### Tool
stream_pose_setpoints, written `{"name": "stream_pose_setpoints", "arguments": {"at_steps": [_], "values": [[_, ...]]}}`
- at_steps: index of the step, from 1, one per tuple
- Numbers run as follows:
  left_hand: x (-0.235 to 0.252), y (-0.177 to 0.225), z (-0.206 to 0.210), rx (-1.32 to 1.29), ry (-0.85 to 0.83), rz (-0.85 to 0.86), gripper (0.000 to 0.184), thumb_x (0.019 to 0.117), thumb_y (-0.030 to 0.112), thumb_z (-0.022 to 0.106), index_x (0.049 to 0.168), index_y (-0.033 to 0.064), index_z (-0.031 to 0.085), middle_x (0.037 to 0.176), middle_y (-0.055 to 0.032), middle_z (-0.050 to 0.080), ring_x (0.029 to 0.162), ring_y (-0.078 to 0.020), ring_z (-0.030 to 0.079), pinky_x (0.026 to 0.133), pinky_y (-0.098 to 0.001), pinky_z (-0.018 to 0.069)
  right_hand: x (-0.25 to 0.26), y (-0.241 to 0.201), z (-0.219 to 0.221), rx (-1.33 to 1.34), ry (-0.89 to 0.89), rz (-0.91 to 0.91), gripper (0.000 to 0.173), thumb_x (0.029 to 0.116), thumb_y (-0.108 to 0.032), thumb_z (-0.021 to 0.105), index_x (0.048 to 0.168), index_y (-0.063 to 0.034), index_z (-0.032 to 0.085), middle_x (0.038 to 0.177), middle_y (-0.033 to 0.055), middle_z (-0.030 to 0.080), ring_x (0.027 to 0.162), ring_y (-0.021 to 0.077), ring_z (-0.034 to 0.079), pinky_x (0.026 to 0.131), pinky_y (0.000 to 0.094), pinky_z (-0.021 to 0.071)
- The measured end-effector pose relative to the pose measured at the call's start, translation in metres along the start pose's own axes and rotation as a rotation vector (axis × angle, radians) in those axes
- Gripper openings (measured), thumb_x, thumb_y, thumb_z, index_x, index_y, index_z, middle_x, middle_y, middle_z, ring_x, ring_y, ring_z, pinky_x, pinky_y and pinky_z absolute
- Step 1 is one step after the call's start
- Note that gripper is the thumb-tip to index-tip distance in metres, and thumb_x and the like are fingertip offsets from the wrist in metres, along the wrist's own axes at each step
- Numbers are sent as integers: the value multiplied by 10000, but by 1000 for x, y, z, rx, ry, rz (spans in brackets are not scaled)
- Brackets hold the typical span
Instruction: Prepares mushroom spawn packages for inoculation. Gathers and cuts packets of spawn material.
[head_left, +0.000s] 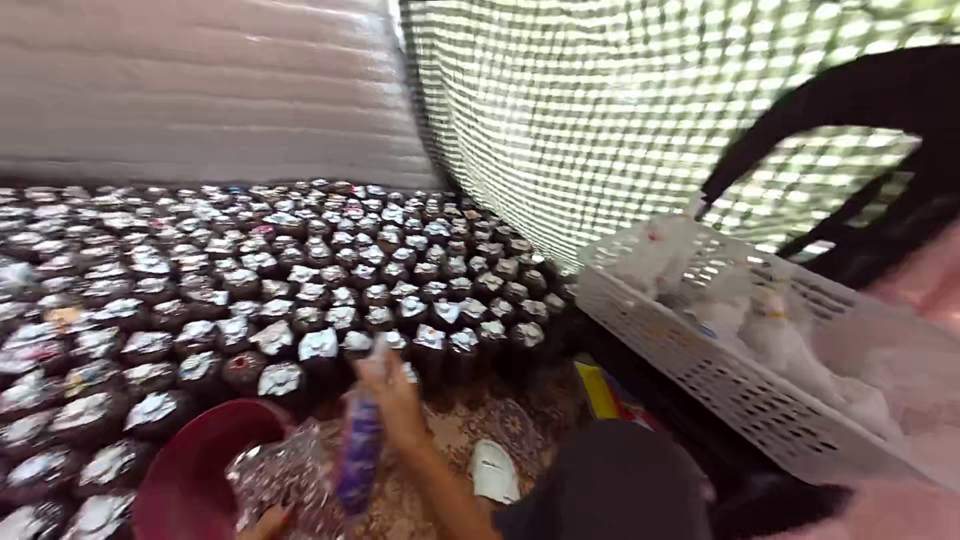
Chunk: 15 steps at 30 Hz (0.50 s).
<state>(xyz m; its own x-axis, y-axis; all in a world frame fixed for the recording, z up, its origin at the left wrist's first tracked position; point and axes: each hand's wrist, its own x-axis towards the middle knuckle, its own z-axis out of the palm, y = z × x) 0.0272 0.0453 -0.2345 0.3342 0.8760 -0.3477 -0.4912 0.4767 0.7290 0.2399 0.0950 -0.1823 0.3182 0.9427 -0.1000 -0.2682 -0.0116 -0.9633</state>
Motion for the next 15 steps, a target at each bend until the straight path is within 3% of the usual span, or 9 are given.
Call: {"name": "stream_pose_setpoints", "arguments": {"at_steps": [1, 3, 5, 7, 9, 11, 12, 13, 15], "values": [[3, 4, -6, -21, 17, 2, 246, 1018, 160, 464, 1032, 141, 708, 992, -40, 777, 940, -142, 743, 853, -363, 622, 3, -3, -9, -2, 49, 0, 525, 1068, -274, 490, 1511, -4, 411, 1051, 184, 693, 802, 225, 708, 734, 407, 623], [4, 8, -8, 23, 176, 44, 233, 1012, 116, 457, 956, 135, 682, 852, -12, 759, 778, -99, 733, 716, -306, 628, 9, -10, -23, -75, 76, -26, 464, 1064, -262, 470, 1440, 10, 487, 1069, 167, 702, 774, 237, 720, 689, 420, 638], [10, 11, -11, 40, 297, 80, 116, 956, 37, 526, 970, 57, 640, 796, -58, 732, 700, -130, 715, 644, -319, 619, 11, -12, -26, -213, -11, -97, 472, 1013, -277, 538, 1388, 8, 557, 1078, 148, 704, 740, 224, 712, 654, 406, 634], [15, 15, -9, 45, 371, 122, 151, 911, 2, 582, 1060, 6, 602, 814, -100, 727, 710, -166, 720, 648, -344, 623, 8, -5, -20, -354, -159, -154, 508, 971, -385, 637, 1324, -19, 627, 1071, 113, 708, 747, 201, 712, 641, 388, 637], [18, 17, -10, 65, 396, 182, 319, 957, 67, 624, 1254, -28, 553, 961, -153, 740, 843, -221, 744, 759, -395, 641, 0, 9, -8, -487, -321, -196, 537, 976, -466, 629, 1320, -54, 654, 1144, 100, 660, 860, 175, 693, 713, 377, 628], [23, 18, -14, 161, 459, 273, 466, 1013, 263, 615, 1372, -20, 529, 1127, -164, 728, 990, -224, 736, 869, -403, 630, -9, 23, 7, -531, -452, -228, 563, 1005, -481, 587, 1378, -60, 624, 1167, 106, 636, 914, 171, 686, 746, 375, 639], [24, 19, -17, 235, 497, 299, 543, 1046, 382, 537, 1444, 15, 497, 1268, -142, 682, 1121, -193, 688, 959, -393, 589, -14, 27, 15, -542, -481, -238, 549, 1011, -464, 581, 1380, -60, 625, 1157, 109, 636, 918, 170, 675, 760, 372, 624], [23, 20, -21, 289, 513, 308, 624, 1069, 475, 423, 1529, 54, 422, 1460, -126, 560, 1307, -175, 570, 1090, -402, 491, -18, 31, 24, -541, -486, -265, 518, 1012, -442, 589, 1345, -51, 649, 1115, 108, 641, 892, 164, 658, 754, 364, 604], [23, 21, -23, 295, 553, 332, 678, 1085, 548, 268, 1610, 121, 305, 1648, -99, 336, 1494, -163, 355, 1216, -425, 336, -29, 34, 40, -542, -494, -286, 443, 1003, -405, 610, 1241, -42, 701, 1042, 97, 655, 837, 154, 656, 727, 358, 597]]}}
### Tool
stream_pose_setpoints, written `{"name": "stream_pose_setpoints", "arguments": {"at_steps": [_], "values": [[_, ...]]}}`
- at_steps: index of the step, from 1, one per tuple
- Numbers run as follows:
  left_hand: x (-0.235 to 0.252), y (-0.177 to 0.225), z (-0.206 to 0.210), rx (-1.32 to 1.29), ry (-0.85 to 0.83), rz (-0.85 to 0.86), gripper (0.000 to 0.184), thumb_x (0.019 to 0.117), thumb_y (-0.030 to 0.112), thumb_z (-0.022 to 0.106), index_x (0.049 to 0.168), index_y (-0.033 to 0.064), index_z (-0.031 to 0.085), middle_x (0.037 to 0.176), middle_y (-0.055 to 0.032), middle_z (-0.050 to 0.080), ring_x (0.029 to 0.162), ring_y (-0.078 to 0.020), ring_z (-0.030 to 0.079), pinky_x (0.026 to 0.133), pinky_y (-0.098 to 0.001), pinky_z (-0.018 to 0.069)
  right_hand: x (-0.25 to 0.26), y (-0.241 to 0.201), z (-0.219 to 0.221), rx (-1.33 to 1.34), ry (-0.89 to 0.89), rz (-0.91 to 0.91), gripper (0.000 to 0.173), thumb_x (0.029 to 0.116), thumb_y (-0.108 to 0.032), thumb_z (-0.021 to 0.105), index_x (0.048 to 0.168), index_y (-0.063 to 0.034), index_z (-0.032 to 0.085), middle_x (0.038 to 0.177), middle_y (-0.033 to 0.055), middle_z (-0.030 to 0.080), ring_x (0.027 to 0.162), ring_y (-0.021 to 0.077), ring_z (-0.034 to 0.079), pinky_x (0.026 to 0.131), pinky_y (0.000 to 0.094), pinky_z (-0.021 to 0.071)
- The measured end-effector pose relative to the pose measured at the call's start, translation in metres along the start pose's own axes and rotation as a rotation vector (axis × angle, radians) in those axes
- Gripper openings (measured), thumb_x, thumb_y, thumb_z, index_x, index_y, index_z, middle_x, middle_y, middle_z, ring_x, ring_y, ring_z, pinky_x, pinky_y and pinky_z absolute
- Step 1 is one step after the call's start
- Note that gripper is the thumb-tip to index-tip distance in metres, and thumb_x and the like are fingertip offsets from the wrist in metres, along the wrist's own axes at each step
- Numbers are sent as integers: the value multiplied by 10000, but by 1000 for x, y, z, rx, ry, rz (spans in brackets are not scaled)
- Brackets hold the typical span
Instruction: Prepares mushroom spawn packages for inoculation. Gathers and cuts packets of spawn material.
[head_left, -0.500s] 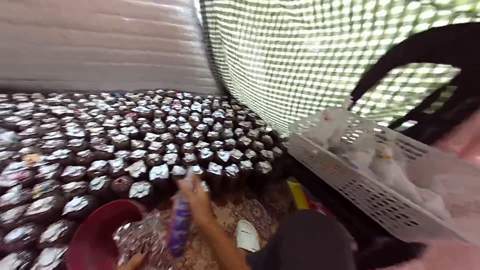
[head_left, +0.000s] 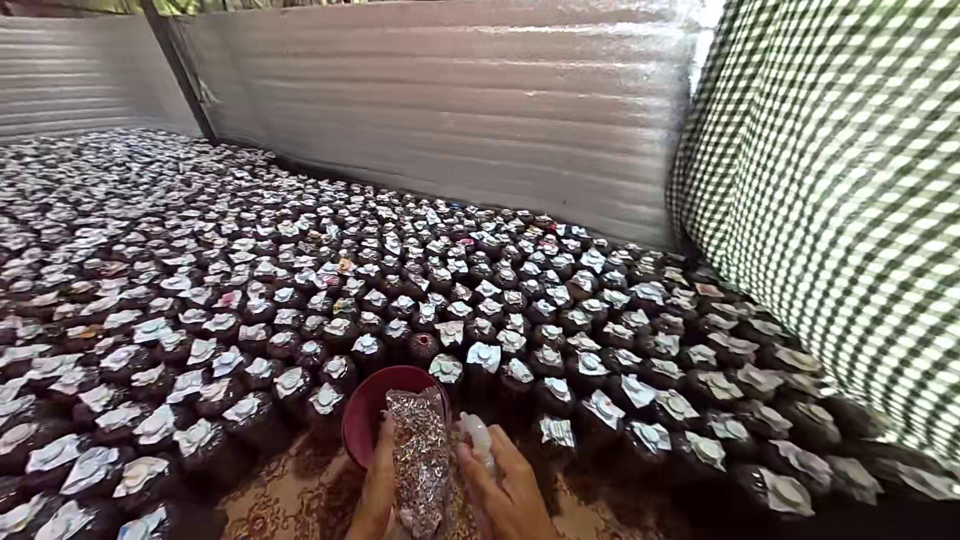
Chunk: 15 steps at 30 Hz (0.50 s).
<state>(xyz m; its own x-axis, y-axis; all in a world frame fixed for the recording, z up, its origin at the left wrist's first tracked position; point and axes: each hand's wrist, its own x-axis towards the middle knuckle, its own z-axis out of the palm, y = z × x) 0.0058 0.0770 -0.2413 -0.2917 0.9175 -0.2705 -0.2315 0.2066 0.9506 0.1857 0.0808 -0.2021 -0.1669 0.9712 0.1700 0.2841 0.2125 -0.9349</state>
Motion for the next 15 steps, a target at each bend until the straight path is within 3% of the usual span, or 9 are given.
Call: {"name": "stream_pose_setpoints", "arguments": {"at_steps": [4, 10, 11, 13, 14, 15], "values": [[1, -3, 2, -22, 73, 14, 656, 1102, 516, 220, 1622, 119, 273, 1688, -103, 245, 1539, -156, 262, 1248, -407, 266, 1, -14, 19, -20, -84, 54, 475, 965, -482, 656, 1166, -57, 722, 1011, 86, 652, 825, 155, 651, 725, 355, 587], [2, -4, 2, 41, 79, 5, 651, 1107, 494, 220, 1623, 100, 265, 1692, -121, 227, 1552, -182, 236, 1258, -418, 235, 0, -9, 23, -51, -79, 65, 495, 943, -529, 677, 999, -40, 729, 928, 85, 633, 746, 158, 648, 664, 345, 593], [2, -4, 3, 45, 67, -6, 647, 1107, 488, 236, 1614, 89, 283, 1680, -131, 256, 1542, -193, 262, 1250, -426, 253, -1, -8, 21, -38, -81, 61, 483, 946, -515, 679, 1008, -38, 723, 939, 87, 631, 740, 155, 651, 658, 341, 599], [3, -5, 1, -42, 22, -67, 588, 1108, 440, 307, 1553, 66, 398, 1580, -134, 430, 1445, -199, 423, 1183, -435, 367, -4, -5, 16, -9, -76, 50, 456, 956, -485, 682, 1054, -42, 721, 977, 83, 642, 741, 146, 656, 660, 336, 607], [3, -4, 1, -176, -15, -127, 525, 1119, 413, 310, 1486, 84, 489, 1446, -104, 577, 1311, -172, 565, 1087, -406, 486, -5, -3, 14, 8, -59, 37, 431, 956, -466, 692, 1037, -44, 726, 961, 78, 648, 714, 143, 658, 642, 336, 612], [4, -1, 1, -384, -76, -204, 508, 1126, 409, 278, 1382, 77, 565, 1251, -126, 694, 1125, -203, 689, 945, -421, 589, -6, -2, 10, 37, -44, 24, 410, 956, -446, 700, 1005, -40, 726, 937, 76, 649, 697, 146, 657, 628, 341, 611]]}}
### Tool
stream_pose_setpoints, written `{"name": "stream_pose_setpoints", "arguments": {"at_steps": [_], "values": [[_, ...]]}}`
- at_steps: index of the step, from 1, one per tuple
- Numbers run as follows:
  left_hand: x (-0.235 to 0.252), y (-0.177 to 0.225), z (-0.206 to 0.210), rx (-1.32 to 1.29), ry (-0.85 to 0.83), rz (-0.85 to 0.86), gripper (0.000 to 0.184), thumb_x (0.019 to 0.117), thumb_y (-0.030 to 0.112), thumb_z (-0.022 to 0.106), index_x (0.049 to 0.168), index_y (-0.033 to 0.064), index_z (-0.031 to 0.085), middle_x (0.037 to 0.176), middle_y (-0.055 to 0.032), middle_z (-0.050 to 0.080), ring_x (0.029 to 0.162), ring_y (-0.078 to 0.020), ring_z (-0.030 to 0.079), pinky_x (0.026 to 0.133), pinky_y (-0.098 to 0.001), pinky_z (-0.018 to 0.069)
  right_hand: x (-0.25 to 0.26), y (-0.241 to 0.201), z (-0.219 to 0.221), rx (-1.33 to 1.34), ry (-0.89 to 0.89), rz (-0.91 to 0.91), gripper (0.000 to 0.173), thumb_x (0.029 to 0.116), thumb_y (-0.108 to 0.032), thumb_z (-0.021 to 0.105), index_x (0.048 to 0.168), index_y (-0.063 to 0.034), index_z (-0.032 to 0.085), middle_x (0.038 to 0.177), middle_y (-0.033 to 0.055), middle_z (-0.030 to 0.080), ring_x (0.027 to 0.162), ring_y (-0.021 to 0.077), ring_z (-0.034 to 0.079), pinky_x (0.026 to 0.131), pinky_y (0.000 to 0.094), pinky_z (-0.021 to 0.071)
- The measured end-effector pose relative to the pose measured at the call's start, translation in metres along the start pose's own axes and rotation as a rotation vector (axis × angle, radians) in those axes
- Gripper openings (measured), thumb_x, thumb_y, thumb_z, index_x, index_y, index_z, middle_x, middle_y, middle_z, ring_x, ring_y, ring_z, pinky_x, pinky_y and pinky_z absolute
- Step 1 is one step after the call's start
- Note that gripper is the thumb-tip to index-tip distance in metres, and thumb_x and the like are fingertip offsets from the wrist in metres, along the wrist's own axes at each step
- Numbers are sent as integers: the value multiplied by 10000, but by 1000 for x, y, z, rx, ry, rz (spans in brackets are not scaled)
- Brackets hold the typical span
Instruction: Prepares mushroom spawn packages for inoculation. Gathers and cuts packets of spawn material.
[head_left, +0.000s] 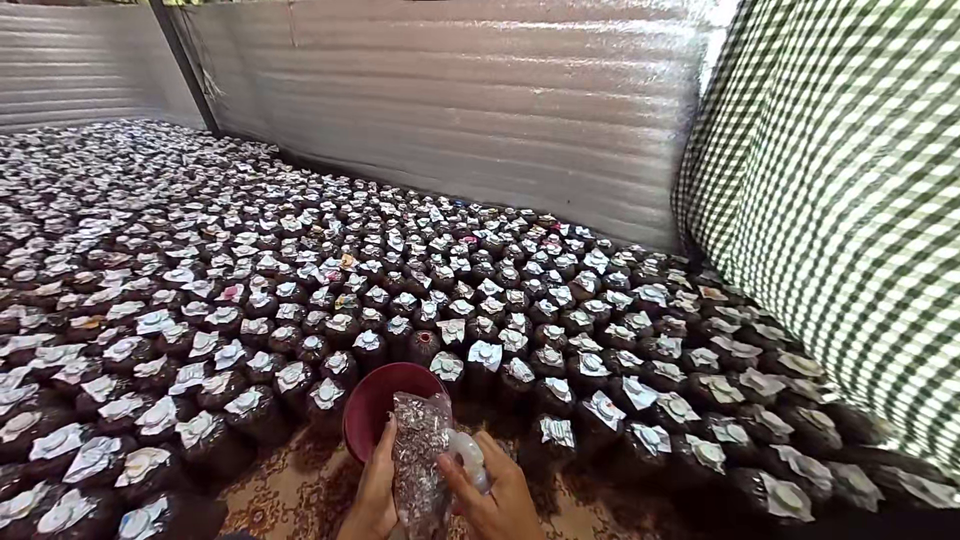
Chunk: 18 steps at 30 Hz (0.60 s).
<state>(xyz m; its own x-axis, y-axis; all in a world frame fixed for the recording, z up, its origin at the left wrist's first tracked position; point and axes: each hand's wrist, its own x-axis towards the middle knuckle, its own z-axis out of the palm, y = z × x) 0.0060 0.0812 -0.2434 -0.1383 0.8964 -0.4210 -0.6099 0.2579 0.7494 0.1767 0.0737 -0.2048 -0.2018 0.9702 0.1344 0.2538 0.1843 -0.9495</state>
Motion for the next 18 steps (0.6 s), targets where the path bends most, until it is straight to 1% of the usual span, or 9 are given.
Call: {"name": "stream_pose_setpoints", "arguments": {"at_steps": [3, 5, 9, 11, 12, 13, 14, 16, 18], "values": [[0, -2, -4, -446, -222, -235, 625, 1107, 475, 178, 1200, 48, 624, 989, -208, 728, 873, -302, 738, 759, -475, 629, -4, 1, -14, 148, -21, -6, 368, 975, -373, 699, 1103, -28, 715, 1008, 88, 673, 739, 166, 682, 639, 358, 632], [2, -11, -10, -503, -317, -295, 585, 1096, 439, 194, 1088, 48, 630, 831, -154, 705, 721, -247, 716, 650, -402, 622, -6, -3, -20, 188, -48, -1, 408, 981, -357, 695, 1216, -23, 690, 1077, 94, 671, 745, 157, 682, 641, 348, 630], [-9, -28, -20, -707, -664, -239, 427, 1044, 424, 472, 1163, 57, 653, 877, -46, 690, 777, -126, 700, 723, -259, 601, -9, -15, -19, 127, -76, -131, 343, 966, -342, 717, 1072, -16, 730, 1001, 90, 670, 786, 138, 674, 680, 315, 617], [-42, -12, -1, -718, -507, -248, 381, 1023, 446, 525, 1031, 87, 651, 792, 0, 648, 686, -58, 658, 639, -179, 555, -9, -21, -15, 100, -75, -177, 350, 946, -365, 736, 997, -19, 735, 963, 80, 658, 869, 142, 653, 749, 312, 587], [-64, 1, 19, -622, -277, -226, 376, 1035, 442, 467, 872, 135, 610, 675, 37, 620, 568, 4, 616, 533, -116, 511, -9, -22, -14, 100, -86, -174, 361, 945, -380, 735, 1022, -27, 730, 995, 76, 661, 911, 141, 655, 778, 312, 589], [-70, 0, 20, -608, -263, -183, 384, 1060, 393, 454, 842, 130, 627, 665, 33, 636, 571, 10, 621, 544, -111, 511, -8, -22, -14, 103, -89, -158, 376, 952, -392, 726, 1081, -39, 728, 1044, 71, 668, 939, 136, 666, 787, 310, 604], [-66, -3, 15, -661, -392, -164, 340, 1053, 357, 505, 892, 102, 664, 706, 31, 658, 608, 14, 635, 582, -106, 516, -8, -22, -14, 112, -77, -134, 386, 959, -398, 714, 1126, -50, 726, 1068, 64, 669, 938, 129, 670, 777, 303, 609], [-41, -6, 8, -858, -789, -297, 267, 1000, 294, 597, 1062, 39, 649, 783, 22, 654, 656, -26, 656, 617, -142, 544, -6, -19, -13, 136, -5, -118, 374, 959, -405, 714, 1060, -46, 737, 1006, 62, 675, 860, 127, 678, 732, 301, 614], [-22, -12, 6, -909, -984, -406, 300, 946, 280, 673, 1119, 40, 624, 805, 15, 649, 684, -56, 665, 646, -178, 560, -6, -15, -14, 169, 10, -123, 370, 958, -391, 722, 1008, -25, 731, 980, 74, 677, 854, 138, 674, 741, 317, 609]]}}
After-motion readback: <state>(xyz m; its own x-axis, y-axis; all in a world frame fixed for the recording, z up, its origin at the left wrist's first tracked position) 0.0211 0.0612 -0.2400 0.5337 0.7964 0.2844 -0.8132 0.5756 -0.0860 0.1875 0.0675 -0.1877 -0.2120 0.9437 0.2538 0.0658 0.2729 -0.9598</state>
